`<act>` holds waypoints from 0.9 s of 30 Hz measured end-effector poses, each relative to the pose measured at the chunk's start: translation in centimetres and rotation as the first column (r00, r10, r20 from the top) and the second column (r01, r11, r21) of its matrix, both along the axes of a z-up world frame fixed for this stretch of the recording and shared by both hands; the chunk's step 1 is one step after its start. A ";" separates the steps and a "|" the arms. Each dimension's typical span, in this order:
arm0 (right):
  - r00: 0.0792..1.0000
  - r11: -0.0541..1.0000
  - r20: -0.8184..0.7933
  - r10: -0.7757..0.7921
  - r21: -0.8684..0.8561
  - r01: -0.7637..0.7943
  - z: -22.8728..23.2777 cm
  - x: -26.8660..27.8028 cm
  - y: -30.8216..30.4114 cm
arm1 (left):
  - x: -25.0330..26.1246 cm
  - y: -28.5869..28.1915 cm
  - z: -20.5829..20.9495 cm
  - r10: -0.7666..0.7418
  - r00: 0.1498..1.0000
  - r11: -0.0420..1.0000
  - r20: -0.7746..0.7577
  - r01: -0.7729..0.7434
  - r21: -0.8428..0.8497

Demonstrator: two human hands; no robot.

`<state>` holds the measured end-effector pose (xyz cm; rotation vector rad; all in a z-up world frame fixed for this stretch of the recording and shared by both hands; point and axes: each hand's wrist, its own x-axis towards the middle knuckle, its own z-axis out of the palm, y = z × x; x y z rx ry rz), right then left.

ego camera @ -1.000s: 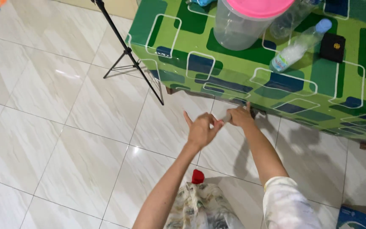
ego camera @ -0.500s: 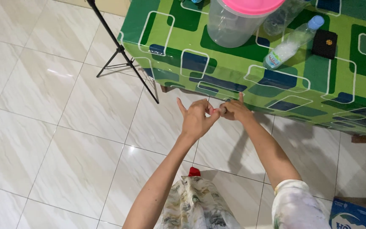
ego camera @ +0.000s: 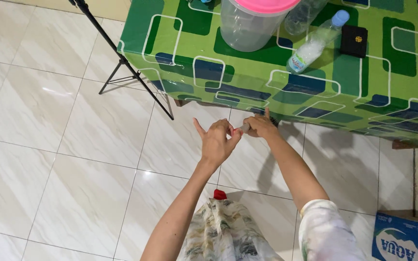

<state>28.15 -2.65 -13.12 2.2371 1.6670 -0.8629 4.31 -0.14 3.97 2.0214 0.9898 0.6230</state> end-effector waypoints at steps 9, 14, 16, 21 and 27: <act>0.998 0.997 -0.050 0.049 0.058 -0.046 0.7 0.1 -0.5 | 0.1 0.3 1.8 0.059 0.998 0.998 0.017 -0.059 -0.018; 1.000 1.000 -0.024 0.003 0.013 -0.003 0.0 0.4 -1.5 | 0.5 -0.4 -0.5 0.036 0.999 0.999 0.009 -0.036 0.014; 1.000 0.999 -0.011 -0.006 0.038 0.007 -1.3 1.3 -1.9 | 0.7 -0.9 -1.0 0.014 1.000 1.000 0.017 -0.014 -0.005; 1.000 0.998 0.004 -0.029 0.056 0.028 -1.3 1.6 -3.5 | 1.2 -1.3 -0.2 -0.109 0.985 0.992 -0.131 0.099 -0.078; 1.000 1.000 -0.025 -0.005 0.013 0.005 2.7 -0.2 -2.6 | 1.0 -1.2 -1.3 -0.040 0.989 0.980 0.146 0.011 0.199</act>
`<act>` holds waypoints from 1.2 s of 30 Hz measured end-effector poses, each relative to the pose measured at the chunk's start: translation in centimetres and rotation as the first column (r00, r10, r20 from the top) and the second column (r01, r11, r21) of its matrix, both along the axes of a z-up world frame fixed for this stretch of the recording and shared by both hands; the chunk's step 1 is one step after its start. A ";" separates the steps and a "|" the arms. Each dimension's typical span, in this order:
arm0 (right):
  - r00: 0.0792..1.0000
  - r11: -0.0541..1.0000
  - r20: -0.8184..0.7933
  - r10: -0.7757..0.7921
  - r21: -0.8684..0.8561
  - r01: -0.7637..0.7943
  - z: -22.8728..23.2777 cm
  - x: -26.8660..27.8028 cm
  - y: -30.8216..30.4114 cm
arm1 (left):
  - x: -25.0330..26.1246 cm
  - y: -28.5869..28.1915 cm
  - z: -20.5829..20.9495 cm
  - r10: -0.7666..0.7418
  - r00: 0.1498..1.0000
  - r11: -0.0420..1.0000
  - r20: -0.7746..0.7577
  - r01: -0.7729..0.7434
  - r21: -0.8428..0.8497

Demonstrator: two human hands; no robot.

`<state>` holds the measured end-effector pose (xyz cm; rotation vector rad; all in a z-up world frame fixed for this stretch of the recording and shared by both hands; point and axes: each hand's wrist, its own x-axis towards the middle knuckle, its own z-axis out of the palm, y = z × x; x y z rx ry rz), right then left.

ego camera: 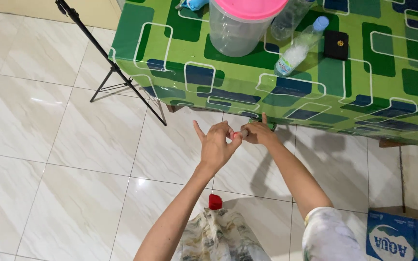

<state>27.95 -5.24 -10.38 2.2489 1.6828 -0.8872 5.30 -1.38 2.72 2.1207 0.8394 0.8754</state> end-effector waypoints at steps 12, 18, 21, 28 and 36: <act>0.997 0.998 0.073 -0.026 -0.052 0.030 -1.2 0.9 -1.0 | 0.7 -0.7 0.5 -0.086 0.981 0.982 -0.172 0.055 -0.178; 0.999 1.000 0.048 0.009 -0.005 -0.008 -0.1 0.4 -0.3 | 0.9 0.1 2.0 -0.064 0.997 0.991 -0.047 0.058 -0.118; 0.998 0.998 0.060 -0.022 0.063 0.018 -1.3 0.9 -0.5 | 1.0 -0.3 1.4 -0.084 0.987 0.977 -0.134 0.055 -0.207; 0.996 0.997 0.083 -0.035 -0.064 0.041 -4.0 1.7 -1.6 | 0.9 -1.5 -2.5 -0.107 0.984 0.983 -0.146 0.083 -0.162; 0.999 0.998 0.033 0.034 0.049 -0.036 -2.5 0.5 -0.4 | 0.2 0.1 1.7 -0.072 0.993 0.990 -0.095 0.059 -0.131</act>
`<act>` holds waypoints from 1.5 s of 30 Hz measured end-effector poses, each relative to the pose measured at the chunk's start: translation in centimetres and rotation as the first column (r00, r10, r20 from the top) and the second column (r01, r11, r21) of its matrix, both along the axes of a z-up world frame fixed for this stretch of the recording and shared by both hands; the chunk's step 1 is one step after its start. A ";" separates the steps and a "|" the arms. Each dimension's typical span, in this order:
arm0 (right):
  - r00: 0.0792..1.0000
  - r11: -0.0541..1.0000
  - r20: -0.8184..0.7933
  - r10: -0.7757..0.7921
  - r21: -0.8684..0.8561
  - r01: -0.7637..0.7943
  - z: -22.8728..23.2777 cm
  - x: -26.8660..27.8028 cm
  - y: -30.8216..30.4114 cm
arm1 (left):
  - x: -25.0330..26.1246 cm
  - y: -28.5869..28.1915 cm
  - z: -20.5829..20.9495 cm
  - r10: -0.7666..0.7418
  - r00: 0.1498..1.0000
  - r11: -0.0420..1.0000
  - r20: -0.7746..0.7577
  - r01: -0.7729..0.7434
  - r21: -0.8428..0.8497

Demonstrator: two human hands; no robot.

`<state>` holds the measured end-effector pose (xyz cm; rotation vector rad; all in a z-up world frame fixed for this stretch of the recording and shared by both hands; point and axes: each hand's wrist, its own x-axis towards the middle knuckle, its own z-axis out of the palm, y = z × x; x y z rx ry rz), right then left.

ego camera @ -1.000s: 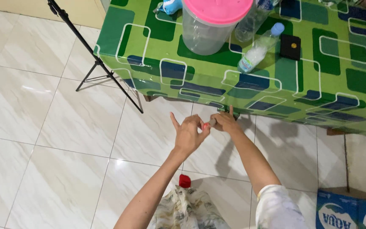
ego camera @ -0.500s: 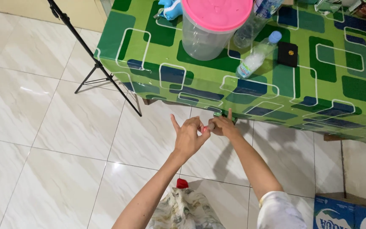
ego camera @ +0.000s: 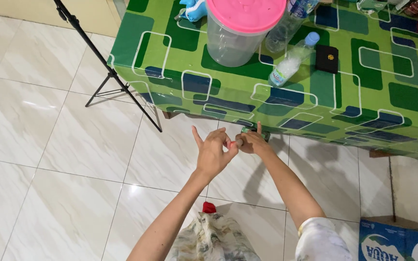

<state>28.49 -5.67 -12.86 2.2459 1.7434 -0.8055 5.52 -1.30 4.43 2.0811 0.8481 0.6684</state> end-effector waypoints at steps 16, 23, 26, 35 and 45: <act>1.000 0.998 0.023 -0.002 -0.062 0.003 2.3 -1.7 -0.8 | -1.6 -1.0 -1.4 -0.012 0.999 1.000 -0.036 0.012 -0.008; 0.995 0.992 0.041 -0.095 -0.075 0.098 1.7 -0.8 -0.2 | -0.4 -0.9 -1.9 -0.027 0.999 1.000 -0.040 0.026 -0.017; 0.994 0.994 0.045 -0.099 -0.050 0.102 -0.5 0.3 -0.9 | -0.1 -1.3 -3.9 -0.042 0.994 0.999 -0.096 0.042 0.003; 0.996 0.993 0.008 -0.091 -0.070 0.091 1.4 -1.5 -0.2 | -1.3 -0.5 -0.6 -0.007 0.991 0.997 -0.132 -0.004 -0.082; 0.988 0.992 -0.095 -0.123 0.019 0.125 1.5 -3.9 2.0 | -3.5 1.0 -1.5 0.123 0.992 0.990 0.021 -0.124 0.064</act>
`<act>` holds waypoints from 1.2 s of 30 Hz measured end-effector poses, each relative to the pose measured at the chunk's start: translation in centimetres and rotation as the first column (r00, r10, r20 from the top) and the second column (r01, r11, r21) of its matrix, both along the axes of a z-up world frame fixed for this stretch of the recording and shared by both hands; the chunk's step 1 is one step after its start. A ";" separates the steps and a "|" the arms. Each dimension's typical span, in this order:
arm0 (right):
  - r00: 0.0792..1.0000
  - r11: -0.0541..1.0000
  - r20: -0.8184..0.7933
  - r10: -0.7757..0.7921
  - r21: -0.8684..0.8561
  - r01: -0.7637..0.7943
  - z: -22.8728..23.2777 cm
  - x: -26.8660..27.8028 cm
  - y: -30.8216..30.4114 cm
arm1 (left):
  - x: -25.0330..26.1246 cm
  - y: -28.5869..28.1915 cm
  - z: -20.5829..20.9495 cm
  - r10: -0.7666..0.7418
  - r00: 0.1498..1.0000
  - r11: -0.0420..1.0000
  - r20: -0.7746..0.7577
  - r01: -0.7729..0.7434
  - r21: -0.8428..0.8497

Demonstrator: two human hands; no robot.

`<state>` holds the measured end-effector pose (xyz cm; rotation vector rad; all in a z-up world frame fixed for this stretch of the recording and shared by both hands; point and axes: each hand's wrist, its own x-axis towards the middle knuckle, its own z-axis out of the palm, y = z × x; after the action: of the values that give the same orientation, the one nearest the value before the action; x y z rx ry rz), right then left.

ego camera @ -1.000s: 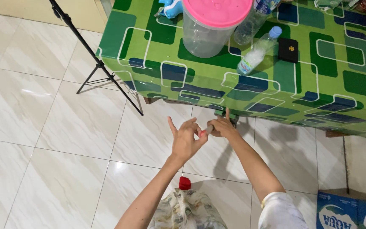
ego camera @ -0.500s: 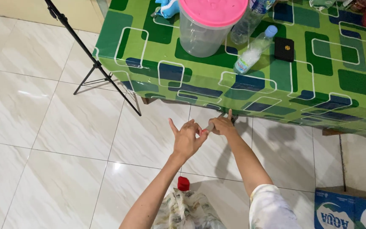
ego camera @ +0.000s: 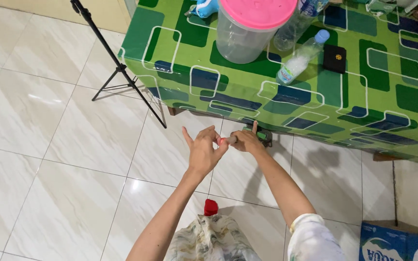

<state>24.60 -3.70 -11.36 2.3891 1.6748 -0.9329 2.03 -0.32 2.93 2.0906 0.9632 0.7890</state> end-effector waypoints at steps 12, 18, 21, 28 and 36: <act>0.948 0.955 -0.168 0.270 0.175 -0.241 3.6 -7.4 6.8 | -5.4 2.1 6.6 0.160 0.984 0.974 0.083 -0.171 0.149; 0.942 0.944 -0.064 0.329 0.062 -0.325 6.1 -10.4 8.4 | -8.0 2.0 4.6 0.199 0.976 0.958 0.090 -0.213 0.192; 0.925 0.925 -0.005 0.379 0.018 -0.379 4.6 -11.3 9.1 | -8.9 1.9 3.9 0.271 0.961 0.959 0.045 -0.274 0.072; 0.900 0.901 0.074 0.429 0.035 -0.432 -0.1 -10.9 8.5 | -10.5 0.4 1.1 0.313 0.950 0.950 0.000 -0.313 0.010; 0.906 0.913 0.114 0.408 -0.048 -0.405 -3.9 -7.1 5.7 | -8.4 -2.9 -2.1 0.254 0.967 0.960 0.019 -0.250 -0.123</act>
<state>17.48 1.97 -15.21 1.9170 1.9882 -0.7146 -6.40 -3.20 0.80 1.8680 1.2438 0.8680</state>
